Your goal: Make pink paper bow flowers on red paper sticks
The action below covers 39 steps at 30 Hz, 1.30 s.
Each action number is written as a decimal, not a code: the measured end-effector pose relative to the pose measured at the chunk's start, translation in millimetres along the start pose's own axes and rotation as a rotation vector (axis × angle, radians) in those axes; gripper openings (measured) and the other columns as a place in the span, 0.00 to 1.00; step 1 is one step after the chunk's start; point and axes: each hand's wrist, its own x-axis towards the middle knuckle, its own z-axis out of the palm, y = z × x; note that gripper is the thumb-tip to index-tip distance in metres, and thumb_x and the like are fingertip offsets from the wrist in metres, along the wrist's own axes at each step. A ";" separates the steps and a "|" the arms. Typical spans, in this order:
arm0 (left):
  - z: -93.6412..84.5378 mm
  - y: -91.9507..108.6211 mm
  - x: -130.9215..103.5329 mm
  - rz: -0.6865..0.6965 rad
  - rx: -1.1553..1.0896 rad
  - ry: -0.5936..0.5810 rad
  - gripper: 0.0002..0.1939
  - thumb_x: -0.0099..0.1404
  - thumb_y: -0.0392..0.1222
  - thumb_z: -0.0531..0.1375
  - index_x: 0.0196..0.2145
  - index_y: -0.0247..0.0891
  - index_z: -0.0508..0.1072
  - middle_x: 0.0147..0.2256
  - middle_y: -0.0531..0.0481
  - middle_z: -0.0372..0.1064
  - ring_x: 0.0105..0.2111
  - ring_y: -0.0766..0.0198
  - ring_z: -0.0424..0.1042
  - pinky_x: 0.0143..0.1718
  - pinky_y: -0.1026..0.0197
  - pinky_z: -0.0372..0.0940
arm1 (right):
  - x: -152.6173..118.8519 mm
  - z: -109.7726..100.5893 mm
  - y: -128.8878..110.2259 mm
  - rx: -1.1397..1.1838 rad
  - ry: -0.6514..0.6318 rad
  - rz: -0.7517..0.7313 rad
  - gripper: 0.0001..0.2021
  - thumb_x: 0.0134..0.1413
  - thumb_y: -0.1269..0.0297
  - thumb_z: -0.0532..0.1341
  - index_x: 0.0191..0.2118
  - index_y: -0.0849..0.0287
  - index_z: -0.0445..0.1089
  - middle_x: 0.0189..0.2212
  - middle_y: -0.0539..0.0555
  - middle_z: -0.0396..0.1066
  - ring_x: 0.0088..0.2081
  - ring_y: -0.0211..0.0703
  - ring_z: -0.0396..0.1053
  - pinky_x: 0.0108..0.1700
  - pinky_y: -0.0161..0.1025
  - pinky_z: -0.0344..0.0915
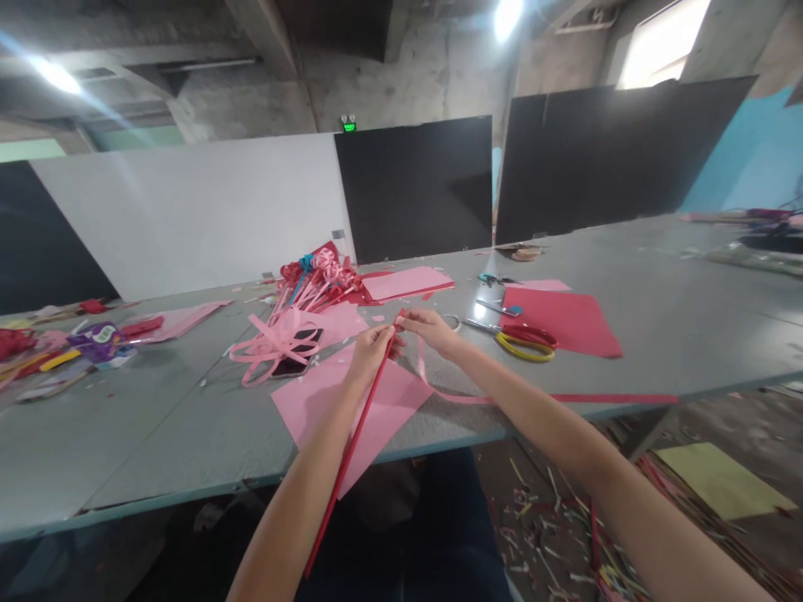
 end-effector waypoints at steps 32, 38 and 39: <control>-1.3 -7.1 6.2 -0.005 -0.027 0.247 0.14 0.49 0.41 0.63 0.34 0.31 0.75 0.23 0.50 0.73 0.21 0.68 0.70 0.24 0.66 0.64 | 6.6 -9.3 13.0 -0.003 -0.003 0.214 0.12 0.44 0.56 0.62 0.25 0.61 0.68 0.22 0.47 0.65 0.28 0.34 0.63 0.35 0.35 0.56; -1.8 -7.5 6.2 -0.011 0.002 0.257 0.14 0.49 0.41 0.63 0.35 0.32 0.75 0.24 0.49 0.74 0.22 0.66 0.71 0.25 0.65 0.65 | 5.3 -10.0 13.6 -0.026 -0.028 0.213 0.12 0.43 0.55 0.62 0.25 0.60 0.67 0.23 0.48 0.66 0.29 0.35 0.64 0.36 0.36 0.56; -1.9 -7.4 6.1 -0.010 0.006 0.257 0.14 0.49 0.41 0.63 0.35 0.32 0.75 0.24 0.49 0.74 0.22 0.66 0.71 0.25 0.64 0.65 | 5.1 -10.0 13.1 -0.023 -0.031 0.213 0.12 0.43 0.55 0.62 0.25 0.60 0.67 0.24 0.48 0.66 0.29 0.35 0.64 0.37 0.36 0.56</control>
